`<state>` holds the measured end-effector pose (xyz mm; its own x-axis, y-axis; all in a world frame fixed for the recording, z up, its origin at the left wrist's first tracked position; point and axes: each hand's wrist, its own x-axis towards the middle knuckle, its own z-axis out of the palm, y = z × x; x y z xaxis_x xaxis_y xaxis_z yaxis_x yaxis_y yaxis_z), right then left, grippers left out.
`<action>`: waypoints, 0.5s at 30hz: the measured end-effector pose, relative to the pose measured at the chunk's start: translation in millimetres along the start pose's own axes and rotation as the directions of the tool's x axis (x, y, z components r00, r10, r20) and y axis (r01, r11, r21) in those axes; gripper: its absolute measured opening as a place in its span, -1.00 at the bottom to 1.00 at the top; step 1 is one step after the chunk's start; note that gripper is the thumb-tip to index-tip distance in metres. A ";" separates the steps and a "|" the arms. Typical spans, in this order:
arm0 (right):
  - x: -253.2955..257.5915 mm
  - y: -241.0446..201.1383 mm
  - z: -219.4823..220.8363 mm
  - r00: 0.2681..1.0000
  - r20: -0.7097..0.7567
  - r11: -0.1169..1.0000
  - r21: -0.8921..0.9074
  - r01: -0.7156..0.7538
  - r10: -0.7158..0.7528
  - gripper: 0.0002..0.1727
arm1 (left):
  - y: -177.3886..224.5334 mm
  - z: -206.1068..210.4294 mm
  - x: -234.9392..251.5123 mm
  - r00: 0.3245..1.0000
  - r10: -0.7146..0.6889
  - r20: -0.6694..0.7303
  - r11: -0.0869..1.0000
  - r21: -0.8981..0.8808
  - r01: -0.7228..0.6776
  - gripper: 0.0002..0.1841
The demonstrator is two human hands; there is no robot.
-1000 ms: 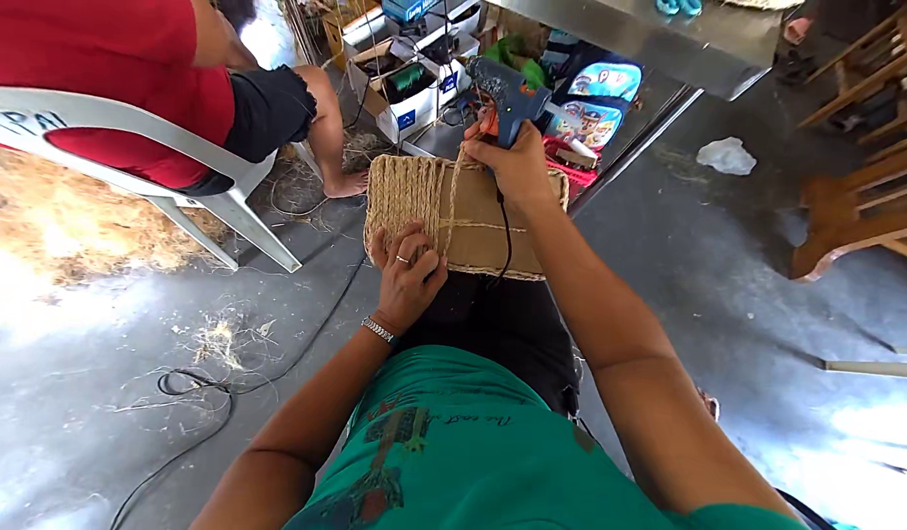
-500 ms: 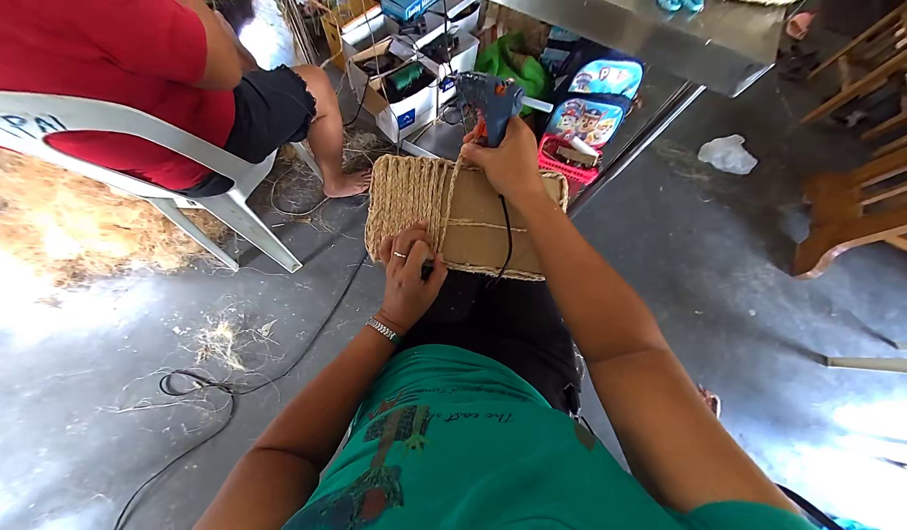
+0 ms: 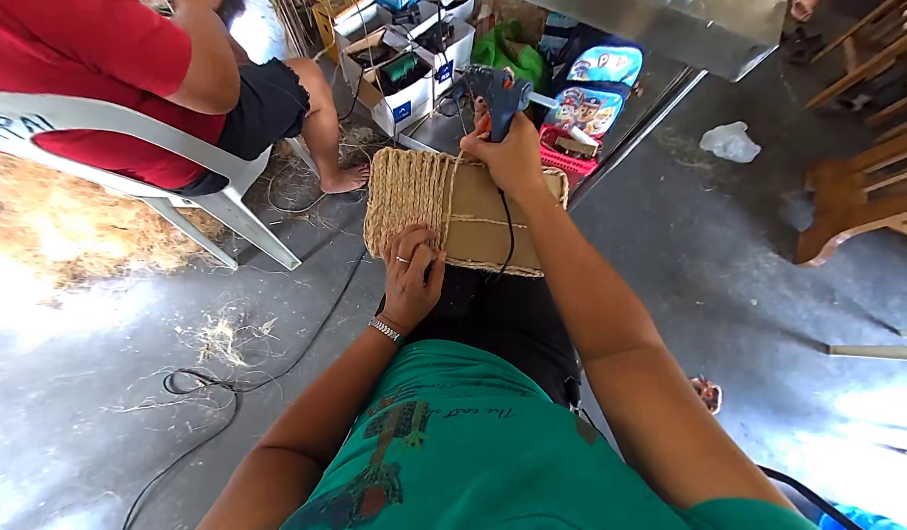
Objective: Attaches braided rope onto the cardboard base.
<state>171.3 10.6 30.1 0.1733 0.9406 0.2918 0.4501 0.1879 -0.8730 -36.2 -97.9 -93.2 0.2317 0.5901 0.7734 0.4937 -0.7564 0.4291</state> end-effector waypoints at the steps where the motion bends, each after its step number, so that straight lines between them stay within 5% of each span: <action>1: -0.3 0.3 -0.6 1.000 0.001 1.000 0.007 -0.007 0.007 -0.49 | 0.2 0.1 0.0 1.000 -0.002 -0.004 1.000 -0.012 0.002 -0.86; 15: -2.4 1.9 1.8 0.999 -0.031 0.996 -0.081 -0.024 0.022 -0.43 | -2.4 -5.5 -2.0 0.998 -0.016 0.056 1.000 -0.021 0.017 -0.78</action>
<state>170.2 9.2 27.0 0.2100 0.9354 0.2844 0.5154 0.1413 -0.8452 -42.5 -98.8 -93.3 0.2702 0.6168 0.7393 0.4799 -0.7519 0.4520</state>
